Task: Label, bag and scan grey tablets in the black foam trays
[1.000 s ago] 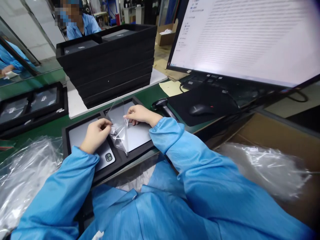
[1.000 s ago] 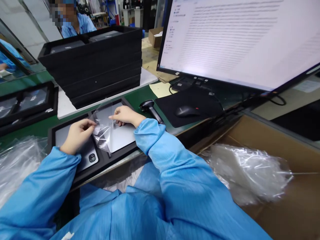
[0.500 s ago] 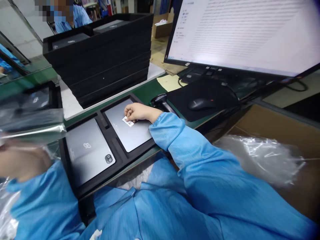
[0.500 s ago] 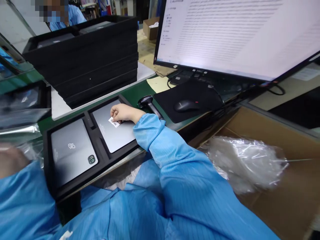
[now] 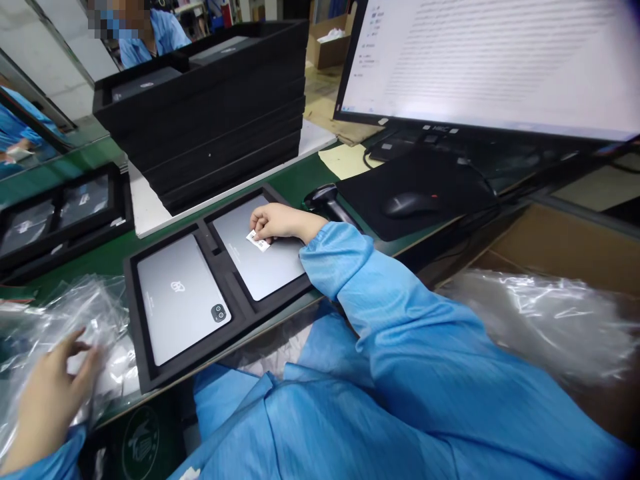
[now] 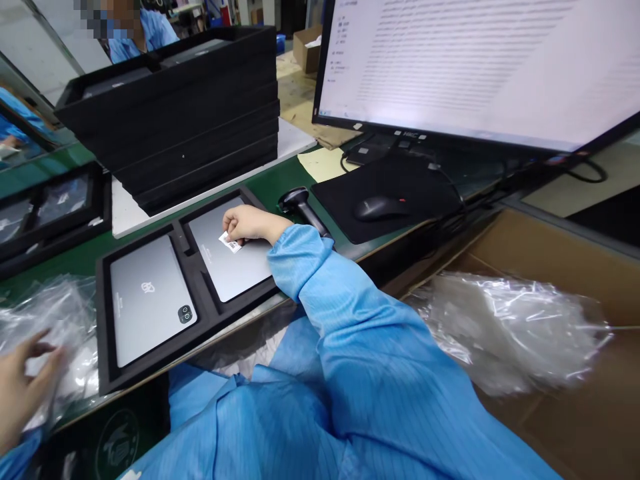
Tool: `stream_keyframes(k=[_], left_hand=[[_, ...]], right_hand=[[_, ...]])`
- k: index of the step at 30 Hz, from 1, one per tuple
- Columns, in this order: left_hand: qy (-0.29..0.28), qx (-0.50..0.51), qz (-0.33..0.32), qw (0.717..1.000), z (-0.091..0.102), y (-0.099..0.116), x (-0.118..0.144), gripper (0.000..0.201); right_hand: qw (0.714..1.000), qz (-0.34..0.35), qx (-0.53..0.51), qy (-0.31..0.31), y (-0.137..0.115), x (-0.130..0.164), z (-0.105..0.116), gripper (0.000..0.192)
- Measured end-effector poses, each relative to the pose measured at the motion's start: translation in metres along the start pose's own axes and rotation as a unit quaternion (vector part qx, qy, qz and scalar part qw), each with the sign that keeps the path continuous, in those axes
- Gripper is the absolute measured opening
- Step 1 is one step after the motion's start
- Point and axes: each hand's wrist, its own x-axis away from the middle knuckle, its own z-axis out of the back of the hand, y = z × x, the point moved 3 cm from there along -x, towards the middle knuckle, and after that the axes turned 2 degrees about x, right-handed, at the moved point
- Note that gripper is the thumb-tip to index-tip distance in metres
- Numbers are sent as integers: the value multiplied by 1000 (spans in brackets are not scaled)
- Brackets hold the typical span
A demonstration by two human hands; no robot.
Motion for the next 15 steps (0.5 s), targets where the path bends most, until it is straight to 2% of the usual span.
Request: stream_keyframes(k=[3, 5, 11, 15], left_hand=[[-23, 43, 9, 999, -25, -2, -1, 67], [-46, 43, 18, 998, -34, -3, -4, 74], [-122, -6, 82, 989, -28, 9, -6, 96], [-150, -34, 97, 983, -29, 12, -4, 92]], right_hand=[[1000, 8, 4, -4, 1, 0, 1, 29], [1000, 6, 8, -4, 1, 0, 1, 30], [1000, -3, 19, -4, -2, 1, 1, 26], [1000, 2, 28, -9, -2, 1, 1, 28]])
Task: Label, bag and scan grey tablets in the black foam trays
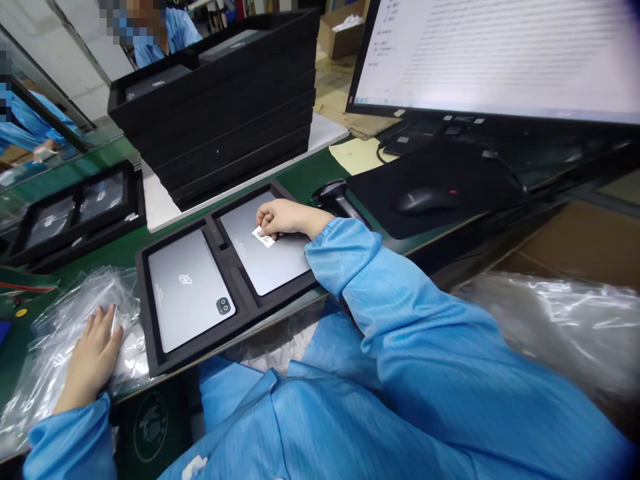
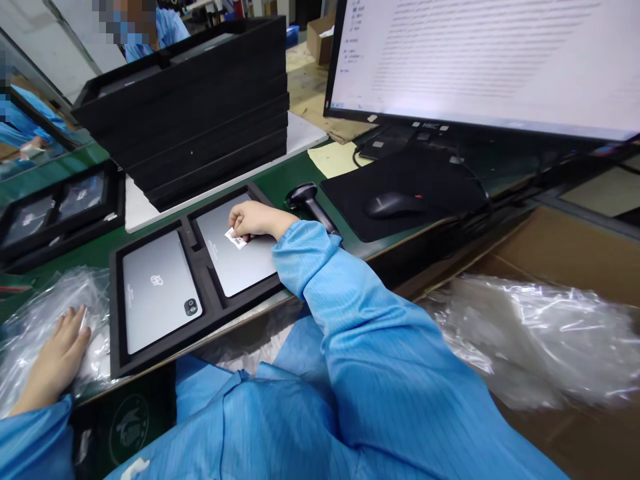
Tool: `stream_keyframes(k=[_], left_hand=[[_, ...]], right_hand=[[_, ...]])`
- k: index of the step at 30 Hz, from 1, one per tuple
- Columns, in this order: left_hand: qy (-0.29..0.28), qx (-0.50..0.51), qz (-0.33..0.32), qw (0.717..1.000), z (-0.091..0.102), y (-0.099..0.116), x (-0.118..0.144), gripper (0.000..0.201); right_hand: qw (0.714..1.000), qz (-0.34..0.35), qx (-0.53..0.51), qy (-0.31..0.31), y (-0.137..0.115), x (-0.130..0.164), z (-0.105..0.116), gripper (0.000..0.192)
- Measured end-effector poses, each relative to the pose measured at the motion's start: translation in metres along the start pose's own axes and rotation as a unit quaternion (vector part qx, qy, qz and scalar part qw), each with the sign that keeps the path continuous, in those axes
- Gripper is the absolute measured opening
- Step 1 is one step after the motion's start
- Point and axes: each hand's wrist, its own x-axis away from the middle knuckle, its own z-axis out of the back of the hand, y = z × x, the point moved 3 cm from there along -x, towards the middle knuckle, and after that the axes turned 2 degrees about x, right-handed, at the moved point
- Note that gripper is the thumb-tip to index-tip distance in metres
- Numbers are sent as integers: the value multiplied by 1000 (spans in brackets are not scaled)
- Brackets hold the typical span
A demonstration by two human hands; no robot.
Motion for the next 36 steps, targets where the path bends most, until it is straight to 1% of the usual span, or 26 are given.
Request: stream_keyframes(k=[2, 3, 4, 5, 6, 7, 8, 9, 10, 11, 12, 13, 14, 15, 16, 17, 18, 20, 22, 26, 30, 32, 34, 36], left_hand=[[0, 13, 6, 1000, -2, -3, -3, 83], [12, 29, 15, 999, -1, -4, -6, 78], [35, 48, 19, 998, 2, -1, -7, 75], [75, 65, 7, 995, 7, 7, -8, 73], [125, 77, -28, 989, 14, 21, -7, 74], [174, 83, -83, 978, 22, 43, -4, 73], [221, 81, -169, 957, 29, 73, 3, 69], [231, 78, -253, 936, 34, 108, 9, 62], [210, 78, -325, 919, 35, 147, 16, 52], [160, 82, -395, 901, 32, 188, 20, 43], [78, 77, -465, 879, 25, 229, 23, 39], [0, 71, -522, 850, 16, 267, 25, 37], [-56, 60, -557, 826, 7, 301, 23, 36], [-80, 41, -569, 817, -3, 330, 19, 35], [-91, 19, -563, 821, -12, 353, 12, 35], [-89, 10, -550, 830, -21, 370, 5, 38], [-80, 5, -546, 834, -28, 382, -1, 40], [-63, -2, -543, 838, -38, 394, -10, 43], [-51, -12, -553, 831, -43, 397, -13, 44], [-34, -32, -574, 817, -47, 400, -11, 46], [-30, -35, -583, 811, -49, 408, -10, 44], [-23, -24, -590, 807, -44, 409, -13, 43], [-5, 10, -599, 801, -33, 405, -18, 43], [44, 71, -605, 792, -16, 395, -21, 50]], right_hand=[[1000, 1, 9, 7, -1, 0, 0, 26], [1000, 2, 14, 13, -1, 0, 0, 26], [1000, 3, 20, 21, -2, -1, 0, 25], [999, 6, 28, 33, -2, -1, 0, 24], [998, 12, 36, 50, -2, -1, 1, 23], [996, 20, 43, 73, -2, -2, 1, 21], [993, 32, 48, 102, -2, -2, 2, 20], [988, 47, 49, 136, -1, -2, 3, 19], [982, 64, 45, 173, 0, -1, 5, 18], [974, 80, 38, 210, 1, 1, 7, 18], [965, 95, 28, 242, 2, 3, 8, 17], [957, 105, 17, 271, 3, 5, 11, 17], [949, 111, 7, 294, 4, 8, 13, 16], [942, 115, -2, 314, 5, 11, 15, 16], [936, 118, -11, 332, 6, 15, 16, 15], [930, 121, -19, 347, 8, 18, 18, 14], [925, 123, -29, 359, 9, 21, 19, 14], [918, 125, -47, 374, 13, 25, 19, 14], [912, 127, -59, 386, 15, 27, 19, 15], [891, 130, -74, 429, 16, 29, 22, 13], [877, 108, -92, 459, 19, 31, 28, 12], [871, 93, -92, 473, 20, 33, 32, 11], [861, 79, -98, 492, 19, 36, 34, 12], [861, 75, -96, 494, 13, 42, 31, 13]])
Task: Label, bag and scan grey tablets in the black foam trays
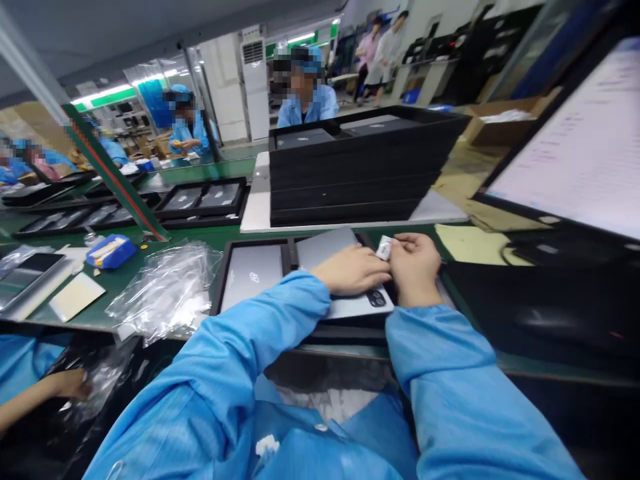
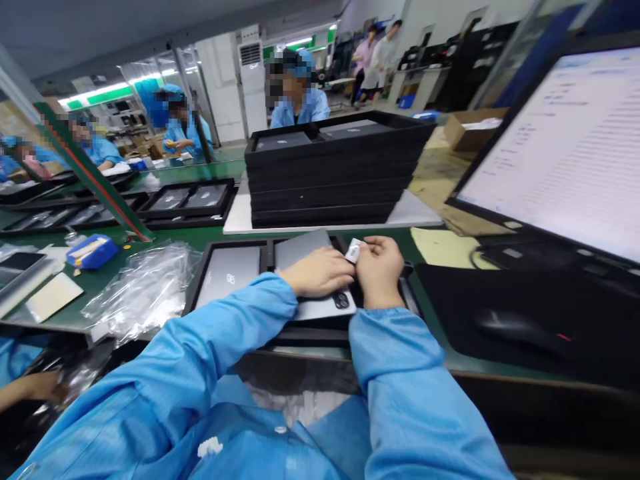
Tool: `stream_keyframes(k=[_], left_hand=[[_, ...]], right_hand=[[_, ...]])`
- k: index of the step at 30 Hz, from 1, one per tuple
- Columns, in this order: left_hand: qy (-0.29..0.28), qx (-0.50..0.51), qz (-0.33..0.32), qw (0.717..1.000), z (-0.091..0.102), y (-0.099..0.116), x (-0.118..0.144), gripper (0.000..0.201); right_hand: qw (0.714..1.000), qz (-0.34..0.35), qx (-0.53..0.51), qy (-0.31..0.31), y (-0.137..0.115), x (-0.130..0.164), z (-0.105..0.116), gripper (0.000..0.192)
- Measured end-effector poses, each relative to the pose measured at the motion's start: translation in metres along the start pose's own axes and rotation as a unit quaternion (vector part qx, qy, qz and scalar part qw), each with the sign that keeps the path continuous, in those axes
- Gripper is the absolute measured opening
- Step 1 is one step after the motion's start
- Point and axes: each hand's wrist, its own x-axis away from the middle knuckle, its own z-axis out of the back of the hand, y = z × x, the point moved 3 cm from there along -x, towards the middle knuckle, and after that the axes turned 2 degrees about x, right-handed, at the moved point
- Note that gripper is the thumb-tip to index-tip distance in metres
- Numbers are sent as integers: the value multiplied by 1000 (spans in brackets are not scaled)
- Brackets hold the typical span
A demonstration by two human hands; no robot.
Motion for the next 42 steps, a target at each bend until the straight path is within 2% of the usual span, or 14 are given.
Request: stream_keyframes(k=[2, 5, 6, 8, 10, 16, 21, 30, 33, 35, 37, 38, 40, 42], left_hand=[[120, 24, -1, 993, 22, -6, 12, 63], [335, 92, 8, 938, 50, -21, 34, 68], [372, 112, 8, 921, 54, -27, 39, 63], [414, 131, -12, 901, 58, -35, 44, 53], [418, 131, -17, 899, 57, -35, 42, 49], [347, 111, 1, 931, 51, -22, 30, 52], [383, 108, 8, 917, 54, -27, 34, 51], [395, 118, -18, 911, 56, -26, 33, 43], [395, 113, -8, 912, 57, -25, 33, 44], [384, 108, 2, 917, 53, -24, 31, 43], [323, 96, 22, 941, 43, -23, 26, 41], [259, 86, 39, 961, 34, -22, 22, 43], [71, 59, 99, 991, 14, -20, 15, 56], [-120, 29, 176, 977, -4, -16, 13, 70]], right_hand=[[998, 26, 25, -60, -10, 9, -3, 14], [945, 99, 129, -283, -20, 22, -24, 15], [914, 119, 186, -340, -20, 24, -30, 15], [868, 154, 281, -380, -17, 23, -37, 14], [848, 182, 327, -375, -16, 20, -38, 15], [874, 169, 282, -359, -18, 18, -29, 18], [888, 114, 240, -376, -15, 16, -31, 24], [852, 166, 296, -399, -6, 16, -42, 25], [882, 196, 278, -327, -14, 12, -36, 27], [917, 216, 254, -218, -20, 5, -26, 16], [946, 209, 218, -121, -22, -3, -15, 16], [957, 194, 197, -89, -20, -7, -10, 20], [973, 153, 162, -59, -15, -12, -5, 25], [979, 121, 148, -72, -9, -14, -7, 23]])
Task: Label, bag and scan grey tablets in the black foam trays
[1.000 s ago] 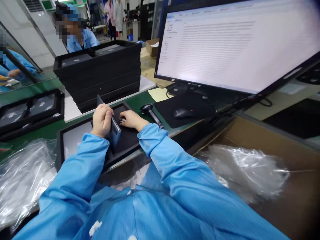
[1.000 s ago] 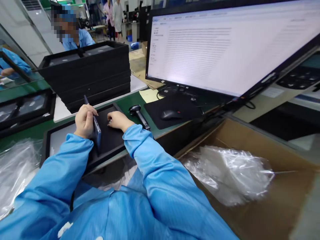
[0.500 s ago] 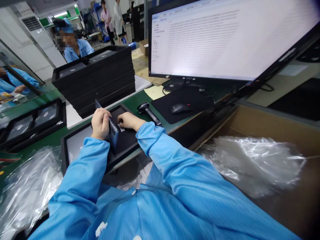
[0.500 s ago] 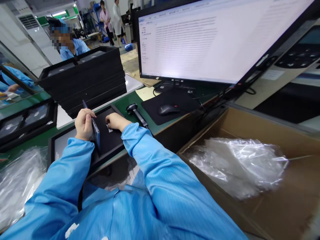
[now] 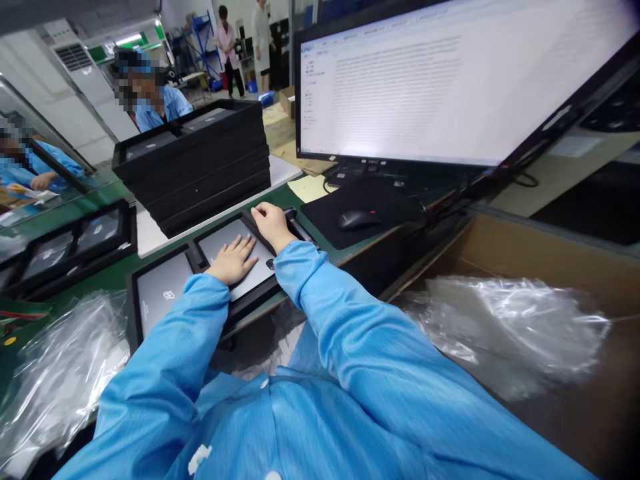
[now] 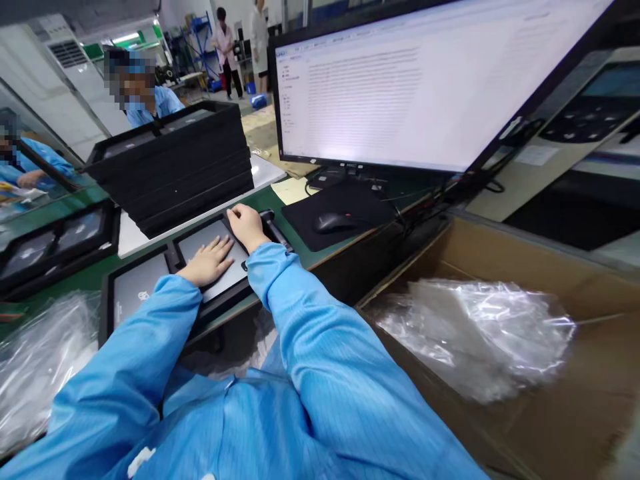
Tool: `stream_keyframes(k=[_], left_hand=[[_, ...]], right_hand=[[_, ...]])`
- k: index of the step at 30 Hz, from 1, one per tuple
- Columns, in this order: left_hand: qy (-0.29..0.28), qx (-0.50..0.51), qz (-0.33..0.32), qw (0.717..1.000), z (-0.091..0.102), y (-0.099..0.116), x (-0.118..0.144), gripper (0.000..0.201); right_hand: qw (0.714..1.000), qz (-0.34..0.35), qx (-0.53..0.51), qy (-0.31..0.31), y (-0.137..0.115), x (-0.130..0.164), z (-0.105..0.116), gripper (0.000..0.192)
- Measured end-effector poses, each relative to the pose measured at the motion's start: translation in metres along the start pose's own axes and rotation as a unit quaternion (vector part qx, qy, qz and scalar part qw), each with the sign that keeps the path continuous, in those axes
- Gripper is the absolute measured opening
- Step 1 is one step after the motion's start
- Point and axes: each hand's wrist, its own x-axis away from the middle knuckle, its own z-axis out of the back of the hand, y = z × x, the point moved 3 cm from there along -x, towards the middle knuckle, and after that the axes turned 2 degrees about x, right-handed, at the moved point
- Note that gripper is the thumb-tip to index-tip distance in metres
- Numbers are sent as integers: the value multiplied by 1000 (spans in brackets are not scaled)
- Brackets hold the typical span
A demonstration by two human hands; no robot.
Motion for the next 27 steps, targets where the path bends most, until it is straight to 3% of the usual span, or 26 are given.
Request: stream_keyframes(k=[1, 3, 5, 7, 9, 11, 14, 17, 21, 24, 26, 27], left_hand=[[-64, -18, 39, 997, -5, 3, 2, 75], [-134, -34, 87, 987, -8, 12, 14, 83], [-161, -27, 86, 983, -9, 25, 37, 86], [-151, -14, 48, 987, -13, 37, 71, 83], [-90, -23, -1, 996, -22, 46, 110, 77], [16, -72, -16, 997, -35, 48, 148, 66], [199, -146, -5, 969, -56, 48, 192, 48], [328, -144, 9, 934, -69, 53, 213, 34], [392, -97, 32, 914, -75, 67, 225, 29], [427, -45, 14, 903, -75, 76, 242, 23], [448, 6, -14, 894, -77, 81, 260, 16], [454, 31, -29, 890, -80, 83, 269, 16]], right_hand=[[1000, -1, 1, -17, 1, 0, -3, 19], [998, 21, 21, -52, 0, 3, -10, 10], [995, 39, 56, -78, -2, 6, -14, 10], [989, 34, 93, -107, -5, 9, -16, 19], [980, 12, 131, -150, -8, 13, -17, 35], [967, -12, 165, -192, -12, 18, -18, 51], [955, -38, 197, -218, -21, 29, -18, 67], [952, -63, 211, -214, -28, 46, -13, 71], [954, -104, 189, -211, -31, 75, 12, 73], [961, -128, 151, -195, -26, 109, 47, 66], [968, -151, 101, -172, -16, 142, 75, 54], [969, -200, -3, -143, -7, 161, 89, 46]])
